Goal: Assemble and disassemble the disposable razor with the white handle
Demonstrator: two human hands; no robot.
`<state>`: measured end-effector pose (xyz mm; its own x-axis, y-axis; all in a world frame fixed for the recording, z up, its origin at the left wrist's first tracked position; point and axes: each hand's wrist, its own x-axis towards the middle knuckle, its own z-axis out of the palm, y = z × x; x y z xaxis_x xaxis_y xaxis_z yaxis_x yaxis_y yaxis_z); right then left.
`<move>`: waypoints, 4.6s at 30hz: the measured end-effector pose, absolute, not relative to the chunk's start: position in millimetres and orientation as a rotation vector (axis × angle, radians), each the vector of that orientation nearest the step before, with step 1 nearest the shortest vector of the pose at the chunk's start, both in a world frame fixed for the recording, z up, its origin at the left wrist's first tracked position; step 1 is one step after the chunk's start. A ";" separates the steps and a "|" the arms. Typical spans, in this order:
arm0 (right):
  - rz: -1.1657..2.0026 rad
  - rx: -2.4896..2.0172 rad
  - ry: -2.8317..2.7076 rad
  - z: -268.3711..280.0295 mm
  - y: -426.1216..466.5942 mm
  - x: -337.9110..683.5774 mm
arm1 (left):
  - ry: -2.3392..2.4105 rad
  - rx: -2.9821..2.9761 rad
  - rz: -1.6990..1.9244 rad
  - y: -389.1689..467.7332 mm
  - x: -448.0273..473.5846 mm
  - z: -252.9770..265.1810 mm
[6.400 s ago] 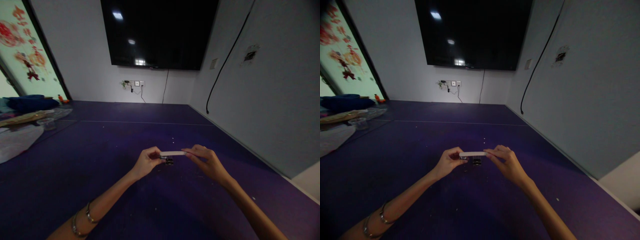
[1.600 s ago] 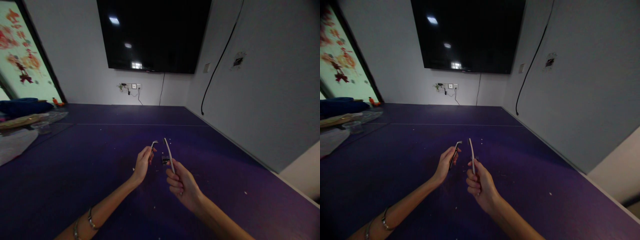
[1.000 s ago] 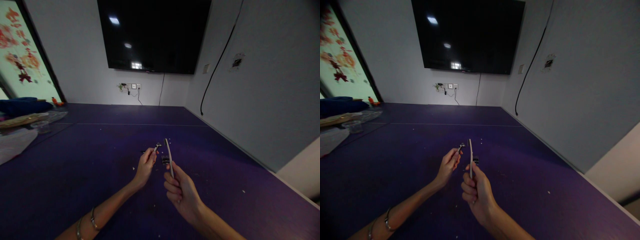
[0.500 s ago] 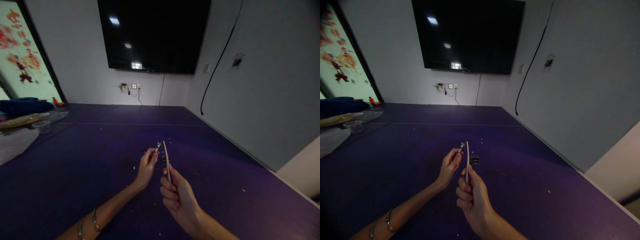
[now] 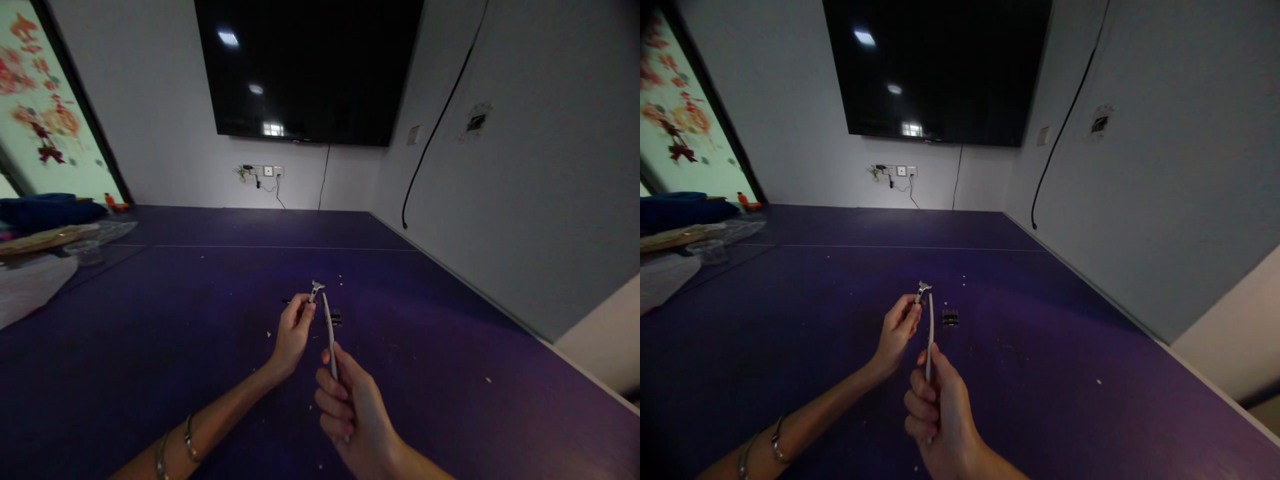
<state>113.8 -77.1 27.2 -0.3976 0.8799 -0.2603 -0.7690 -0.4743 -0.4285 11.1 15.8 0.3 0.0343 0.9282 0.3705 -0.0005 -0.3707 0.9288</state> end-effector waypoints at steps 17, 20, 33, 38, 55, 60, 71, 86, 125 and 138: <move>1.955 -0.511 -0.275 37.7 -77.2 110.9 | 0.971 1.502 1.456 13.6 11.8 1.9; 1.960 -0.501 -0.260 42.2 -73.1 112.8 | 0.965 1.521 1.430 11.5 12.5 1.5; 1.973 -0.504 -0.225 44.3 -74.5 113.0 | 0.971 1.536 1.452 10.4 13.1 4.7; 2.016 -0.511 -0.212 39.3 -83.1 110.1 | 0.955 1.499 1.473 12.8 13.6 4.6; 1.981 -0.503 -0.196 47.4 -75.7 113.6 | 0.921 1.468 1.428 12.8 9.7 7.0; 2.022 -0.512 -0.209 41.6 -82.2 109.3 | 0.912 1.445 1.448 14.3 9.0 9.2; 1.979 -0.526 -0.212 42.5 -81.2 110.6 | 0.920 1.476 1.429 14.4 9.0 7.6; 2.025 -0.506 -0.371 41.6 -91.3 111.3 | 0.886 1.361 1.429 18.2 8.9 9.1; 0.516 -1.033 -1.820 34.2 19.8 215.8 | 0.307 0.867 0.789 2.7 14.4 -1.5; 0.520 -1.048 -1.773 27.9 22.1 217.3 | 0.004 0.599 0.467 -7.2 11.1 6.7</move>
